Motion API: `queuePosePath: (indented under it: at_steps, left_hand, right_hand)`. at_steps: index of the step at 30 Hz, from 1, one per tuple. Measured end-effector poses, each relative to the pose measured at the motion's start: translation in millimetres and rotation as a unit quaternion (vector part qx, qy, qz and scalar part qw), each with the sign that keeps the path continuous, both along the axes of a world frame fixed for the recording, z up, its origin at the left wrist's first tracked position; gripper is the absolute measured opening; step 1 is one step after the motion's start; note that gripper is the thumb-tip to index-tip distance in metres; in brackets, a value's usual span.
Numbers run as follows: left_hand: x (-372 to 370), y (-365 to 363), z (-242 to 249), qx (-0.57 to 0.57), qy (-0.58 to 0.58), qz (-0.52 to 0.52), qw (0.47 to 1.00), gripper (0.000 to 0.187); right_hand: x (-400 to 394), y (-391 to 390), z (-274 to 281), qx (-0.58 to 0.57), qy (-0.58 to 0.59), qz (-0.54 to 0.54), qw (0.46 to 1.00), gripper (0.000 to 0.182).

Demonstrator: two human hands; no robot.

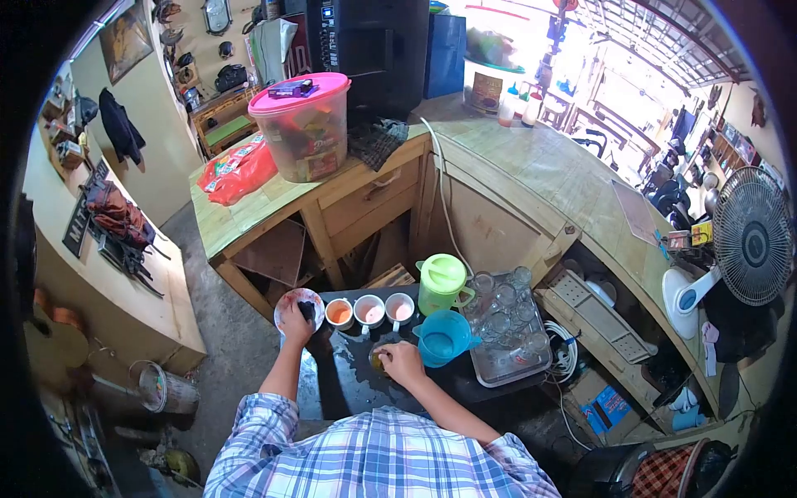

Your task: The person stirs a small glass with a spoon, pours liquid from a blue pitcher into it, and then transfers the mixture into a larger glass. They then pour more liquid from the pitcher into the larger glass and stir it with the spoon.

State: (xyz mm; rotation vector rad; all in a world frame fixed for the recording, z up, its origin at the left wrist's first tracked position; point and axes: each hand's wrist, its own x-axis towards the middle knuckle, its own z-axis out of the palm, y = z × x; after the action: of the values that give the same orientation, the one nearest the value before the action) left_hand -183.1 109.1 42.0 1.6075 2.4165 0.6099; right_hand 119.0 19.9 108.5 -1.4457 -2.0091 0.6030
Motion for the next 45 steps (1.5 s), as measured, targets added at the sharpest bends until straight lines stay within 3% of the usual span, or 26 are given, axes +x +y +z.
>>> queuePosePath:
  at_steps: [2, 3, 5, 7, 9, 10, 12, 14, 16, 20, 23, 24, 25, 26, 27, 28, 29, 30, 33, 35, 36, 38, 41, 43, 45]
  left_hand:
    - [5, -6, 1, -0.017, 0.097, 0.013, 0.995, 0.069]
    - [4, -5, -2, 0.019, 0.127, 0.015, 0.992, 0.062]
    - [-1, 2, -7, -0.027, 0.135, 0.012, 0.990, 0.056]
    - [-5, 4, -13, -0.075, 0.141, 0.008, 0.987, 0.050]
    - [-8, 8, -21, -0.089, 0.168, 0.004, 0.982, 0.032]
    - [-9, 10, -25, -0.087, 0.168, 0.003, 0.982, 0.032]
    - [-12, 8, -27, 0.013, 0.193, -0.012, 0.981, 0.023]
    - [-14, 5, -20, 0.013, 0.176, -0.012, 0.984, 0.021]
    - [-9, -5, -4, 0.013, 0.156, -0.015, 0.987, 0.018]
    - [-2, -17, 20, 0.078, 0.004, -0.010, 0.997, 0.020]
    - [12, -33, 48, 0.130, -0.128, -0.014, 0.983, 0.025]
    - [15, -37, 55, 0.151, -0.200, -0.012, 0.968, 0.027]
    - [18, -38, 48, 0.221, -0.217, -0.042, 0.950, 0.032]
    - [21, -43, 47, 0.221, -0.217, -0.040, 0.950, 0.032]
    - [38, -55, 76, 0.192, -0.405, -0.003, 0.894, 0.034]
    - [48, -62, 93, 0.156, -0.577, 0.033, 0.801, 0.036]
    - [41, -63, 79, 0.137, -0.616, -0.008, 0.775, 0.037]
    - [44, -68, 80, 0.137, -0.617, -0.009, 0.775, 0.037]
    - [56, -81, 94, 0.086, -0.706, 0.008, 0.703, 0.035]
    - [66, -88, 105, 0.070, -0.708, 0.002, 0.702, 0.036]
    - [71, -91, 109, 0.053, -0.710, -0.004, 0.702, 0.037]
    - [78, -95, 115, 0.037, -0.706, -0.002, 0.707, 0.045]
    - [86, -98, 117, 0.035, -0.665, -0.007, 0.746, 0.058]
    - [88, -101, 117, 0.029, -0.655, -0.014, 0.755, 0.060]
    - [87, -101, 117, 0.014, -0.630, -0.028, 0.776, 0.065]
  right_hand:
    - [0, 0, 2, 0.007, 0.025, -0.009, 1.000, 0.010]
    - [0, 0, 2, 0.025, -0.023, -0.014, 0.999, 0.011]
    - [-1, 1, 0, 0.042, -0.072, -0.016, 0.996, 0.011]
    - [-3, 0, 9, -0.055, 0.023, -0.021, 0.998, 0.012]
    - [-3, 1, 3, -0.004, -0.010, -0.018, 1.000, 0.013]
    - [-2, 2, 0, 0.047, -0.042, -0.017, 0.998, 0.013]
    - [0, 3, 0, 0.006, -0.054, -0.007, 0.998, 0.013]
    - [1, 1, 4, -0.036, -0.066, 0.004, 0.997, 0.013]
    - [2, -1, 8, 0.012, -0.007, 0.008, 1.000, 0.013]
    - [2, 2, -13, 0.035, -0.067, -0.018, 0.997, 0.011]
    - [-1, 0, -4, -0.042, 0.015, -0.001, 0.999, 0.010]
    - [-1, -1, -1, 0.014, -0.021, -0.015, 1.000, 0.009]
    - [-2, 0, 1, 0.071, -0.056, -0.029, 0.995, 0.009]
    - [-2, 1, 0, 0.071, -0.056, -0.027, 0.996, 0.009]
    - [-2, 4, -4, 0.013, -0.056, -0.019, 0.998, 0.009]
    - [-2, 4, -3, -0.045, -0.056, -0.012, 0.997, 0.009]
    - [-2, 2, -3, -0.046, -0.057, -0.012, 0.997, 0.009]
    - [-3, 1, 2, -0.012, -0.044, -0.017, 0.999, 0.009]
    - [-2, 2, 0, 0.018, -0.058, -0.026, 0.998, 0.009]
    - [-1, 2, -4, 0.010, -0.084, -0.030, 0.996, 0.009]
    - [0, 3, -4, 0.000, -0.036, -0.028, 0.999, 0.009]
    - [1, 3, -5, -0.008, 0.013, -0.026, 1.000, 0.009]
    - [4, 0, -5, 0.027, -0.061, -0.016, 0.998, 0.009]
    - [6, -6, 21, -0.056, 0.026, -0.016, 0.998, 0.009]
    - [13, -13, 44, -0.025, 0.060, -0.015, 0.998, 0.009]
